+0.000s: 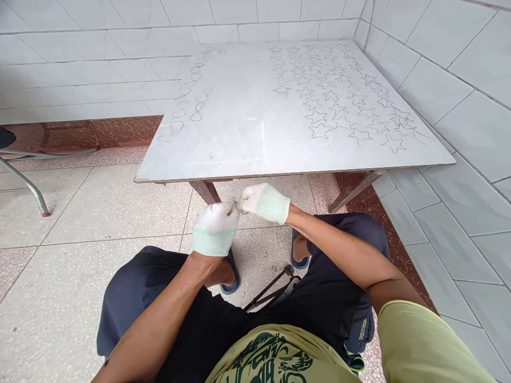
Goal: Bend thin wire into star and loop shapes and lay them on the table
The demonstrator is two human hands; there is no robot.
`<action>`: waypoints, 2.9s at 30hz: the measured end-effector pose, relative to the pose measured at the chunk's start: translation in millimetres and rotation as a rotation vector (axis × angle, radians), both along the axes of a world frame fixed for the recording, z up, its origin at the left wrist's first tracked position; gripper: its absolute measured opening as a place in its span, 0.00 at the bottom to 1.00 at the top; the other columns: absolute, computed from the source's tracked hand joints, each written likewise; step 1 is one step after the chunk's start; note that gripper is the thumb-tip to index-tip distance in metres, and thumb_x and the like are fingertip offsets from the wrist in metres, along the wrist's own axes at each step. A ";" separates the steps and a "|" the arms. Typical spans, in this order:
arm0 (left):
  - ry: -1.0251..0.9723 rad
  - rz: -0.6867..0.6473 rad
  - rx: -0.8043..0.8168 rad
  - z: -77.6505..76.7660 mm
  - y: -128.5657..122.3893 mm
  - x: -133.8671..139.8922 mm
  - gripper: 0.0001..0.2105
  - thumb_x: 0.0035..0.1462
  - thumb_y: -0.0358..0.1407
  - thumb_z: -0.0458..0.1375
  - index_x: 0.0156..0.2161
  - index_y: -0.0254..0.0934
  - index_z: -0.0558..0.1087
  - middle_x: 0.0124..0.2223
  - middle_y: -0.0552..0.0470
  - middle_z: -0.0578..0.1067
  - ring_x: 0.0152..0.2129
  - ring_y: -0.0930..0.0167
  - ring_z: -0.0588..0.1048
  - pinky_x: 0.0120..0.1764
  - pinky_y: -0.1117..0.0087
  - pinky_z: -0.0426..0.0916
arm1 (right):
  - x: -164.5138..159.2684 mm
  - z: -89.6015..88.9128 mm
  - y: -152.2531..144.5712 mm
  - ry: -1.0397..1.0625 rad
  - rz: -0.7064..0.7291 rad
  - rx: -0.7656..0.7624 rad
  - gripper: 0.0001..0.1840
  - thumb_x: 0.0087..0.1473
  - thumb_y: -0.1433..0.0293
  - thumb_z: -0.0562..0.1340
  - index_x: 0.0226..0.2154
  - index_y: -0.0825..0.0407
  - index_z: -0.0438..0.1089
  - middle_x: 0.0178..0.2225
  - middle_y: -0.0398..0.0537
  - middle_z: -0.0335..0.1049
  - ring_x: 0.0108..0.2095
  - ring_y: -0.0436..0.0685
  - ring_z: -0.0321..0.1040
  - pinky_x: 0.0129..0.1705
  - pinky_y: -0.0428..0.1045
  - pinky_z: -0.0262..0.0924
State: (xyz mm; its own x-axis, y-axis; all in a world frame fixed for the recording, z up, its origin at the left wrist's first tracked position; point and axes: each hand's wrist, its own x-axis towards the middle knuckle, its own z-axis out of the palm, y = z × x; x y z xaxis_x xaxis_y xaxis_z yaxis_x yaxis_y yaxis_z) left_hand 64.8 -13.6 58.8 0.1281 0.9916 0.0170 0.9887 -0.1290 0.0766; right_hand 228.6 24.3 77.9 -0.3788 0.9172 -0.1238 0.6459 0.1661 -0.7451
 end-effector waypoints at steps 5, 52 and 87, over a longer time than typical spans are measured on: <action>0.036 -0.036 0.027 -0.7 -1.1 0.6 0.18 0.75 0.34 0.50 0.40 0.40 0.82 0.37 0.41 0.85 0.39 0.56 0.83 0.36 0.61 0.59 | -0.1 4.4 -3.2 -0.054 0.008 0.051 0.14 0.58 0.76 0.65 0.21 0.52 0.74 0.27 0.43 0.79 0.31 0.52 0.72 0.36 0.47 0.57; -0.232 0.038 -0.091 0.4 0.4 1.7 0.15 0.73 0.37 0.51 0.41 0.43 0.81 0.34 0.48 0.82 0.33 0.63 0.77 0.35 0.64 0.54 | 16.9 -2.7 8.0 0.301 0.095 -0.165 0.20 0.64 0.59 0.67 0.23 0.50 0.77 0.27 0.43 0.83 0.35 0.55 0.81 0.44 0.49 0.70; -0.391 -0.086 -0.206 3.3 7.4 -12.0 0.16 0.75 0.40 0.56 0.51 0.47 0.87 0.41 0.54 0.87 0.37 0.67 0.81 0.43 0.70 0.67 | 26.9 -13.3 17.3 0.209 0.137 -0.055 0.16 0.62 0.62 0.64 0.27 0.50 0.81 0.25 0.40 0.80 0.33 0.53 0.76 0.43 0.47 0.66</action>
